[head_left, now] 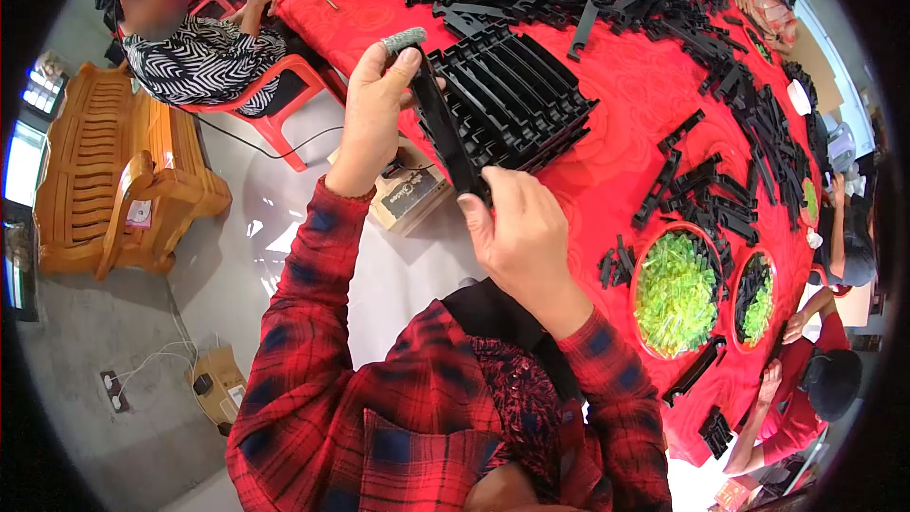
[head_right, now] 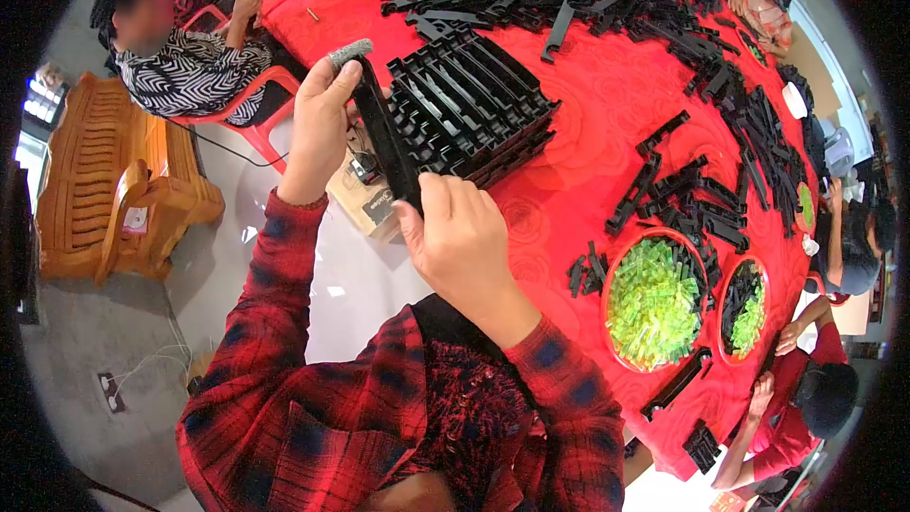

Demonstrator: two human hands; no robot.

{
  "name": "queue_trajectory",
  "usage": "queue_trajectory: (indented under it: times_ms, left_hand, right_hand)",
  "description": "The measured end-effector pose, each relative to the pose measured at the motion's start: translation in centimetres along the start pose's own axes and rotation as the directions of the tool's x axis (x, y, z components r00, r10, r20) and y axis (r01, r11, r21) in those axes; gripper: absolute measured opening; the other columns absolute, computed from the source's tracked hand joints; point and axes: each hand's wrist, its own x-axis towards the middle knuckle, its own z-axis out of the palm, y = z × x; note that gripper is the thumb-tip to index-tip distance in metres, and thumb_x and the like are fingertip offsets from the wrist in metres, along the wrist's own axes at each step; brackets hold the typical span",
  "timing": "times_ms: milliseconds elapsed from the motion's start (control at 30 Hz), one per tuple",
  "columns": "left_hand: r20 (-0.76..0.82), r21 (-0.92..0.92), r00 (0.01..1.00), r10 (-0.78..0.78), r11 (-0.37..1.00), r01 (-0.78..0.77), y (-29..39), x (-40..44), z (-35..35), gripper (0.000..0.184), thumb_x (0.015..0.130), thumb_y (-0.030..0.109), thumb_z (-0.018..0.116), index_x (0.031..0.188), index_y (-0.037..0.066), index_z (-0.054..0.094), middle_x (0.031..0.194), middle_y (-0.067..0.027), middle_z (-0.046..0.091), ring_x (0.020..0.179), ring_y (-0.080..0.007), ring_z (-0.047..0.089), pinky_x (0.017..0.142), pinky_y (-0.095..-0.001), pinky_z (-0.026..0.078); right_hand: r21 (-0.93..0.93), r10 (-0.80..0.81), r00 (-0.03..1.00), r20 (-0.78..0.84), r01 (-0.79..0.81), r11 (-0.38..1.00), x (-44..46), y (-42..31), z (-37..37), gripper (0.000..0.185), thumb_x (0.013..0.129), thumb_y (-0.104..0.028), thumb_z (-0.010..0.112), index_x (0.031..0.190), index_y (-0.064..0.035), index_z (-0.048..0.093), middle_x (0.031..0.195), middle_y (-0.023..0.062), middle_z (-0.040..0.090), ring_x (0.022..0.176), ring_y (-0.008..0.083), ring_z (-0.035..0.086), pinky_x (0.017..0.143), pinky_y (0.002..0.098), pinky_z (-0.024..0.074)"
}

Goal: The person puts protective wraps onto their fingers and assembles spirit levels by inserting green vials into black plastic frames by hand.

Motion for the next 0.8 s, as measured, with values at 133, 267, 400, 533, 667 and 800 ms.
queue_trajectory:
  times_ms: [133,267,400,533,667,800]
  left_hand:
    - [0.122,0.117,0.987,-0.106,0.989,0.092,0.9,-1.5,1.6,0.032,0.1,0.016,0.058,0.13,0.005,0.054,0.099,-0.0024,0.06,0.079,-0.0162,0.068,0.063,-0.0242,0.056]
    - [0.19,0.321,0.978,-0.087,0.947,0.022,0.9,-3.0,3.2,0.037,0.097,0.014,0.062,0.129,0.0,0.052,0.109,-0.0082,0.061,0.091,-0.0122,0.057,0.076,-0.0265,0.048]
    - [0.306,0.4,0.951,-0.032,0.911,-0.098,1.5,-4.1,4.6,0.034,0.096,0.011,0.061,0.127,0.0,0.054,0.11,-0.0112,0.058,0.098,-0.0167,0.055,0.082,-0.0301,0.046]
    - [0.348,0.563,0.937,0.028,0.793,-0.233,1.2,-4.0,4.7,0.027,0.093,0.011,0.063,0.117,-0.002,0.058,0.097,-0.0134,0.053,0.087,-0.0215,0.052,0.079,-0.0325,0.045]
    - [0.38,0.668,0.925,-0.029,0.7,-0.253,0.5,-3.8,4.2,0.026,0.094,0.011,0.062,0.118,0.001,0.062,0.096,-0.0038,0.046,0.076,-0.0096,0.052,0.061,-0.0235,0.045]
    - [0.348,0.665,0.937,-0.025,0.711,-0.228,0.4,-4.6,4.9,0.026,0.09,0.016,0.066,0.102,-0.006,0.056,0.09,-0.015,0.05,0.079,-0.0241,0.051,0.07,-0.0355,0.044]
  right_hand:
    - [0.045,0.013,0.997,-0.072,-0.009,0.999,1.0,-0.4,-2.1,0.042,0.08,-0.012,0.074,0.119,-0.0025,0.06,0.113,0.0158,0.057,0.091,0.0305,0.058,0.08,0.039,0.0472]
    - [-0.015,0.031,0.993,0.111,-0.03,0.999,0.7,-1.3,-3.3,0.051,0.074,-0.01,0.073,0.123,-0.0069,0.06,0.137,0.0161,0.045,0.117,0.0338,0.046,0.098,0.046,0.0356]
    - [-0.067,0.062,0.996,0.071,-0.057,0.996,-0.4,-0.9,-2.4,0.049,0.071,-0.008,0.071,0.119,-0.0045,0.06,0.138,0.0155,0.045,0.119,0.0333,0.045,0.102,0.0497,0.0326]
    - [-0.116,0.08,0.996,0.033,-0.075,0.99,-0.7,-0.8,-1.7,0.045,0.072,-0.008,0.069,0.116,-0.0014,0.06,0.138,0.0163,0.046,0.122,0.0312,0.045,0.107,0.0531,0.0283]
    - [-0.152,0.039,0.993,0.109,-0.022,0.988,-0.8,-0.7,-2.1,0.039,0.076,-0.009,0.065,0.113,0.0004,0.06,0.137,0.0174,0.045,0.125,0.0319,0.044,0.111,0.0545,0.0237]
    - [-0.128,0.047,0.99,0.136,-0.029,0.991,-1.2,-0.6,-2.0,0.036,0.073,-0.009,0.067,0.107,0.0003,0.059,0.136,0.0193,0.045,0.125,0.0329,0.044,0.112,0.0565,0.0222]
